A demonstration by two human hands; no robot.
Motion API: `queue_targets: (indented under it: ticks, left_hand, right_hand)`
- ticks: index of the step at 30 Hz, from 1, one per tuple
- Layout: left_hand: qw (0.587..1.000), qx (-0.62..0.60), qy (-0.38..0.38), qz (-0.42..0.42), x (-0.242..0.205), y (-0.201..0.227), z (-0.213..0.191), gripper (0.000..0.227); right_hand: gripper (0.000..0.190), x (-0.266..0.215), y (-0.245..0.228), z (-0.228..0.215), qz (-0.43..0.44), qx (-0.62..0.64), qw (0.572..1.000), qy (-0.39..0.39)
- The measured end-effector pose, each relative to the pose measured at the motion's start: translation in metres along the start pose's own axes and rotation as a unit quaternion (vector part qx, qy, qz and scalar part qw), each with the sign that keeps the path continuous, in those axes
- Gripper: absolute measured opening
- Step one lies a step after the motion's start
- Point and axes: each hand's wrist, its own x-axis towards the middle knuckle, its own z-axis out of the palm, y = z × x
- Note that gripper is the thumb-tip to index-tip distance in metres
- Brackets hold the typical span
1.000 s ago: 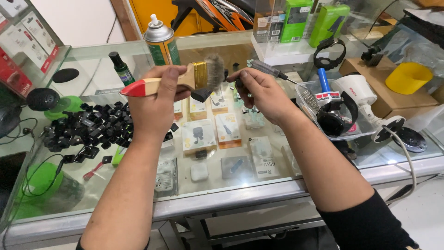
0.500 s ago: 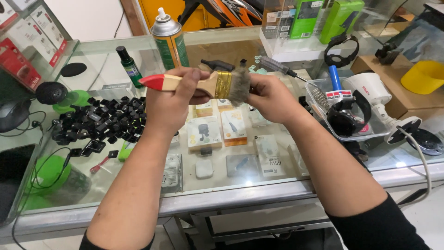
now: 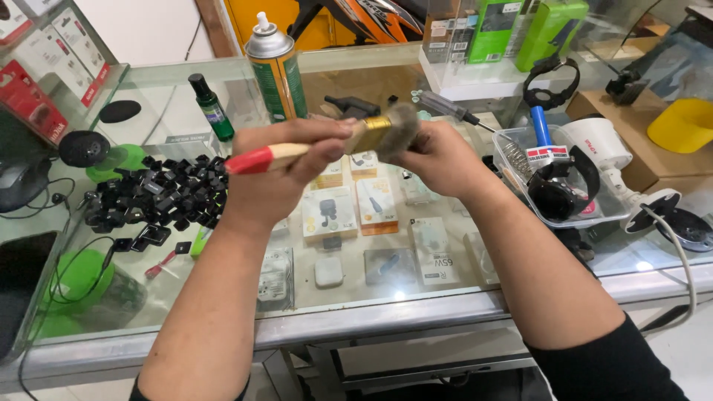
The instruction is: Cleaning individual mechanical keyboard keys with a paintbrush and then gathering them into a container.
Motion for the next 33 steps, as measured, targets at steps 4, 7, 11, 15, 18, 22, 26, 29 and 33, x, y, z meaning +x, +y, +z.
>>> queue_targets:
  ticks: [4, 7, 11, 15, 18, 22, 26, 29, 33]
  left_hand:
    - [0.995, 0.090, -0.051, -0.009, -0.003, -0.013, -0.023, 0.010]
    - [0.988, 0.152, -0.004, 0.011, 0.001, -0.010, -0.030, 0.011]
    - [0.996, 0.028, 0.072, -0.049, -0.001, -0.004, -0.018, 0.024]
    - [0.990, -0.013, 0.091, -0.102, 0.001, -0.002, -0.015, 0.020]
    - [0.990, -0.066, 0.055, -0.111, 0.002, 0.004, -0.012, 0.028]
    - [0.978, -0.147, 0.006, -0.145, -0.001, 0.008, -0.002, 0.031]
    - [0.983, -0.125, -0.013, -0.132, -0.001, -0.002, -0.004, 0.018]
    - [0.991, -0.100, -0.014, -0.085, -0.002, 0.005, -0.005, 0.015]
    - [0.981, -0.137, -0.046, -0.127, -0.001, 0.000, -0.006, 0.012]
  right_hand:
    - [0.027, -0.004, -0.041, 0.006, -0.007, 0.015, 1.000, -0.020]
    - [0.026, -0.003, -0.039, 0.004, -0.006, 0.033, 0.999, -0.007]
    - [0.035, -0.004, -0.031, 0.000, -0.016, 0.058, 0.998, 0.010]
    - [0.034, -0.003, -0.033, 0.000, -0.011, 0.043, 0.999, 0.001]
    - [0.036, -0.001, -0.022, 0.002, -0.011, 0.025, 1.000, -0.012]
    - [0.048, -0.003, -0.034, 0.001, -0.024, 0.031, 0.999, -0.021]
    - [0.032, 0.001, -0.022, 0.002, -0.005, -0.034, 0.999, -0.023]
    - [0.032, 0.002, -0.017, 0.005, 0.015, -0.013, 1.000, -0.023]
    - [0.026, 0.003, -0.014, 0.005, 0.033, 0.030, 0.999, -0.021]
